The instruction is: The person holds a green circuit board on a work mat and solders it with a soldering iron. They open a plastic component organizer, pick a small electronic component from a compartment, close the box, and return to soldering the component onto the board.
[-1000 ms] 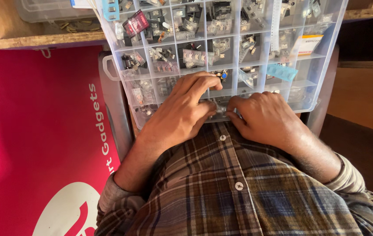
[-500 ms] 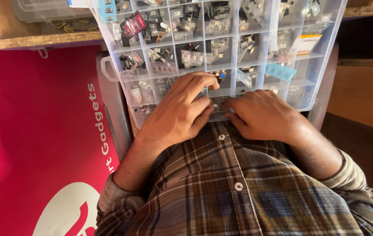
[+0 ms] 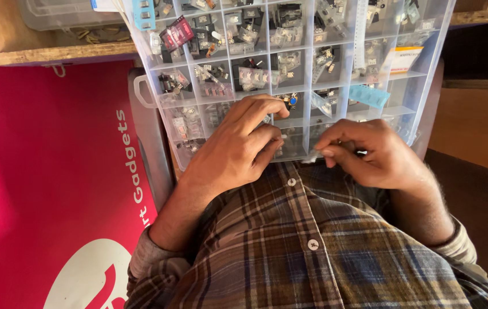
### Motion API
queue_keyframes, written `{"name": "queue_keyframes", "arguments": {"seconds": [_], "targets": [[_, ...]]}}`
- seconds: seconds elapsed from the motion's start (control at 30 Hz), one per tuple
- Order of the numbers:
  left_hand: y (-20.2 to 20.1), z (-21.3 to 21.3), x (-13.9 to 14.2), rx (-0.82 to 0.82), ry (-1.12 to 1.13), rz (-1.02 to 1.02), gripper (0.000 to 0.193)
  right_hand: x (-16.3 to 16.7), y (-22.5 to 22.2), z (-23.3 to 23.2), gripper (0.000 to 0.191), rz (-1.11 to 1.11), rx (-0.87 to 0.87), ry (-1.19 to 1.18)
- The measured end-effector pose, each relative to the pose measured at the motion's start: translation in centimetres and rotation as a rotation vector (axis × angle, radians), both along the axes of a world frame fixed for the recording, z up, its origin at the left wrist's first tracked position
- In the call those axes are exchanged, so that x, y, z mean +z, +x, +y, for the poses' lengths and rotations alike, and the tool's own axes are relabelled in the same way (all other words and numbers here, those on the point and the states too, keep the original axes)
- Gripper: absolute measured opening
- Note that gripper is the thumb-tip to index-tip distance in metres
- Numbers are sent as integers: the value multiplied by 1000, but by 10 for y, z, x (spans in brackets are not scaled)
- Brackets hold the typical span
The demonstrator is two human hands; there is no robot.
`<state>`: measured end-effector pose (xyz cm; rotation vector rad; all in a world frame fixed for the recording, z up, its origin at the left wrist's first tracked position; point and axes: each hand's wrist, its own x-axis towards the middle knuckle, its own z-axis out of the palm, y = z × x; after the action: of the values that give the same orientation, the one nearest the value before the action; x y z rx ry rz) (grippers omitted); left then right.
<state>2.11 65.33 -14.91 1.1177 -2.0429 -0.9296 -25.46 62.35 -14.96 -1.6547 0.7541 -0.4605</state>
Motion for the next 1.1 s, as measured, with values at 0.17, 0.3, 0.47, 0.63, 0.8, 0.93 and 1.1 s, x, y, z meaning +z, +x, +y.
{"name": "queue_keyframes", "arguments": {"seconds": [0.17,0.3,0.47,0.63,0.8,0.93,1.1], "targets": [[-5,2,4,17,-63,-80,11,-15,-18,13,9,-267,-93,314],[-5,2,9,21,-50,-96,15,-17,-20,14,8,-341,-78,334],[-5,2,13,17,-48,-97,21,-9,-15,12,7,-347,-56,238],[-10,7,18,68,-129,3,35,4,-3,8,9,-156,-141,-179],[-20,17,15,88,88,380,51,22,18,11,20,-26,-229,-787],[-26,16,7,79,110,609,39,35,31,13,21,-21,-281,-865],[-30,14,1,66,224,807,29,48,25,14,29,-122,-266,-579]]}}
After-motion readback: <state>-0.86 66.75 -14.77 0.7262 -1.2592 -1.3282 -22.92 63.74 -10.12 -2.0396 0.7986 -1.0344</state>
